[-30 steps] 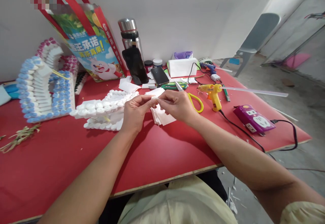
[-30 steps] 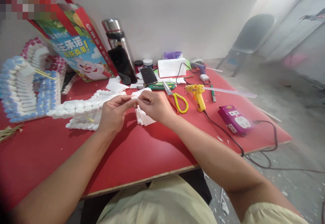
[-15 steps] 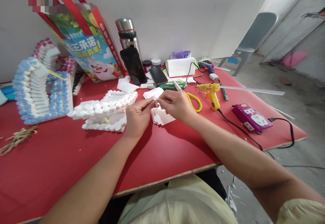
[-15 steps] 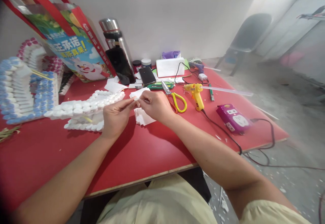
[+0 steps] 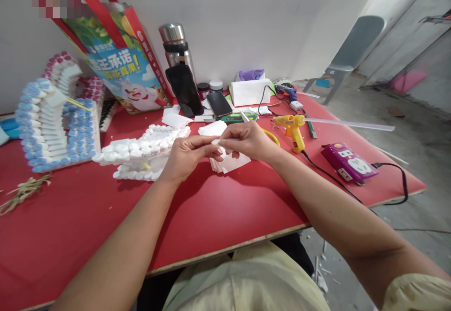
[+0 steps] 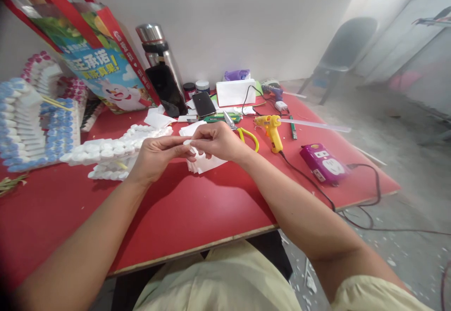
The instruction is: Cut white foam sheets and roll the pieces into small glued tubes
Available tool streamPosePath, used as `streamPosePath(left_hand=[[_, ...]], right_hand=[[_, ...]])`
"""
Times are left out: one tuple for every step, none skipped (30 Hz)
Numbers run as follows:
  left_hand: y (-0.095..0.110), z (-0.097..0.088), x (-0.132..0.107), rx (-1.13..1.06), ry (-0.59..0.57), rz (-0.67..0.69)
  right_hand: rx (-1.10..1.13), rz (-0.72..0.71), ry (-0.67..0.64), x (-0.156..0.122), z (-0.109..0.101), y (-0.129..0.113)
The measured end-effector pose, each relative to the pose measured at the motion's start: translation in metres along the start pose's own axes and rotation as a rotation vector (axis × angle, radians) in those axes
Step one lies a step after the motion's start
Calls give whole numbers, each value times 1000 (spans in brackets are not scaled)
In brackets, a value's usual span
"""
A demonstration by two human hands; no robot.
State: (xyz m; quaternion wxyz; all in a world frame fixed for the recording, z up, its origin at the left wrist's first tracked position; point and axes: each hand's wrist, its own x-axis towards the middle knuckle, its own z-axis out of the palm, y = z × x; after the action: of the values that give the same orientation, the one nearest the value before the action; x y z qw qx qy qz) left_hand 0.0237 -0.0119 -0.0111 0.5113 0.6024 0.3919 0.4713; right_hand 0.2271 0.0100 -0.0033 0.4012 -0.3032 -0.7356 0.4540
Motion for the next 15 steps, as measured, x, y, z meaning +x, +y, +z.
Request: streamPosePath(left_hand=[[0, 0, 0, 11, 5, 6], [0, 1, 0, 27, 14, 15], [-1, 2, -1, 44, 25, 24], [-2, 2, 0, 55, 38, 34], [-3, 3, 0, 59, 52, 42], [-4, 4, 0, 58, 64, 46], [-6, 5, 0, 50, 76, 49], [-8, 5, 1, 40, 87, 51], [-9, 6, 1, 31, 96, 54], [-11, 6, 1, 28, 104, 58], [-12, 7, 1, 31, 113, 63], [-13, 7, 2, 43, 123, 69], [-13, 6, 2, 63, 133, 76], [-13, 6, 2, 90, 144, 85], [-13, 5, 3, 124, 156, 102]], right_hand=[[-9, 6, 0, 0, 1, 1], [-27, 16, 8, 0, 2, 1], [-56, 29, 24, 0, 4, 1], [-105, 42, 47, 0, 6, 1], [-175, 48, 77, 0, 8, 0], [-265, 46, 109, 0, 11, 0], [-365, 30, 140, -1, 13, 0], [-470, 2, 167, -1, 15, 0], [-572, -34, 185, -1, 18, -1], [-665, -68, 196, -2, 19, 0], [-746, -94, 203, -2, 21, 0], [-806, -106, 206, -2, 21, 0], [-831, -103, 206, -2, 22, -1], [-805, -83, 205, -1, 21, -1], [-714, -46, 203, 0, 20, -2]])
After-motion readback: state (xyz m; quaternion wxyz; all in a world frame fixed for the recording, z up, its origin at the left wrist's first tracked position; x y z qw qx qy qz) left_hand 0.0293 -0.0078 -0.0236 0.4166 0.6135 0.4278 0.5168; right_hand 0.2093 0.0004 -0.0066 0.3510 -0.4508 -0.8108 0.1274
